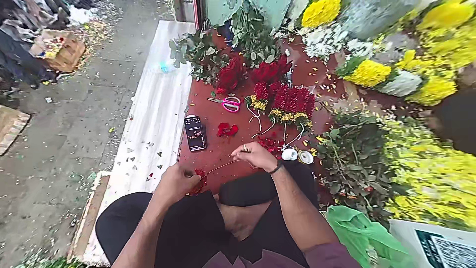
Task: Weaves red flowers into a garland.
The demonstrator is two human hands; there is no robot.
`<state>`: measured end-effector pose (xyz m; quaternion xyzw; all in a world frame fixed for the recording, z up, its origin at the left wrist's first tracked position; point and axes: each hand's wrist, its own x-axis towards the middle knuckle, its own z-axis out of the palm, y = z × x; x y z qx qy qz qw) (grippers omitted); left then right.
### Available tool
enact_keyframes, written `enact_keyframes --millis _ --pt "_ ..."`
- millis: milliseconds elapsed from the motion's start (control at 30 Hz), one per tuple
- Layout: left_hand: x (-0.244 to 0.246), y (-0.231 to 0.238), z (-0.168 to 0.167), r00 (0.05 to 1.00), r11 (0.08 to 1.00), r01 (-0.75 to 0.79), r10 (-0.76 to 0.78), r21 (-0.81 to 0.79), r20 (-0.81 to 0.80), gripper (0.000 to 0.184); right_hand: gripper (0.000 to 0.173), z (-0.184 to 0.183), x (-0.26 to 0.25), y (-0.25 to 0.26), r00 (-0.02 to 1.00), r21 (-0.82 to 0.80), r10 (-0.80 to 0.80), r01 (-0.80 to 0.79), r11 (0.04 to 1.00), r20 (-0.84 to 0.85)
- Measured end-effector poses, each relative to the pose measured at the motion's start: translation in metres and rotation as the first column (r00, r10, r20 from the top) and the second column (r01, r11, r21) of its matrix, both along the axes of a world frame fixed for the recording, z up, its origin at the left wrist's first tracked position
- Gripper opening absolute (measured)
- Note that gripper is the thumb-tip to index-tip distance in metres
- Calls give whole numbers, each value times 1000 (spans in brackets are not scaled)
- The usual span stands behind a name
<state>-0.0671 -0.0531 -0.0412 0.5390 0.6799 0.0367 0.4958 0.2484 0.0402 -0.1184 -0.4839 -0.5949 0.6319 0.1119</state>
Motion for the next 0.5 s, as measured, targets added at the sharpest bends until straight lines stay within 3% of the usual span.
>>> enact_keyframes --millis 100,167,333,400,500 --pt "-3 -7 -10 1000 1000 -7 7 -29 5 20 15 -53 7 54 893 223 -162 72 972 419" --pt "1 -8 -18 1000 999 -15 16 -46 12 19 17 -86 4 87 813 298 -195 27 954 549" --pt "6 -8 -31 1000 996 -7 6 -86 -14 19 25 -141 -27 118 741 400 -160 -158 903 653" --pt "7 -8 -33 1000 996 0 -2 -89 -25 20 29 -143 -30 117 706 359 -166 -133 924 689" --pt "7 -7 -33 1000 998 8 -9 -62 -13 19 27 -132 -23 116 730 291 -215 24 957 648"
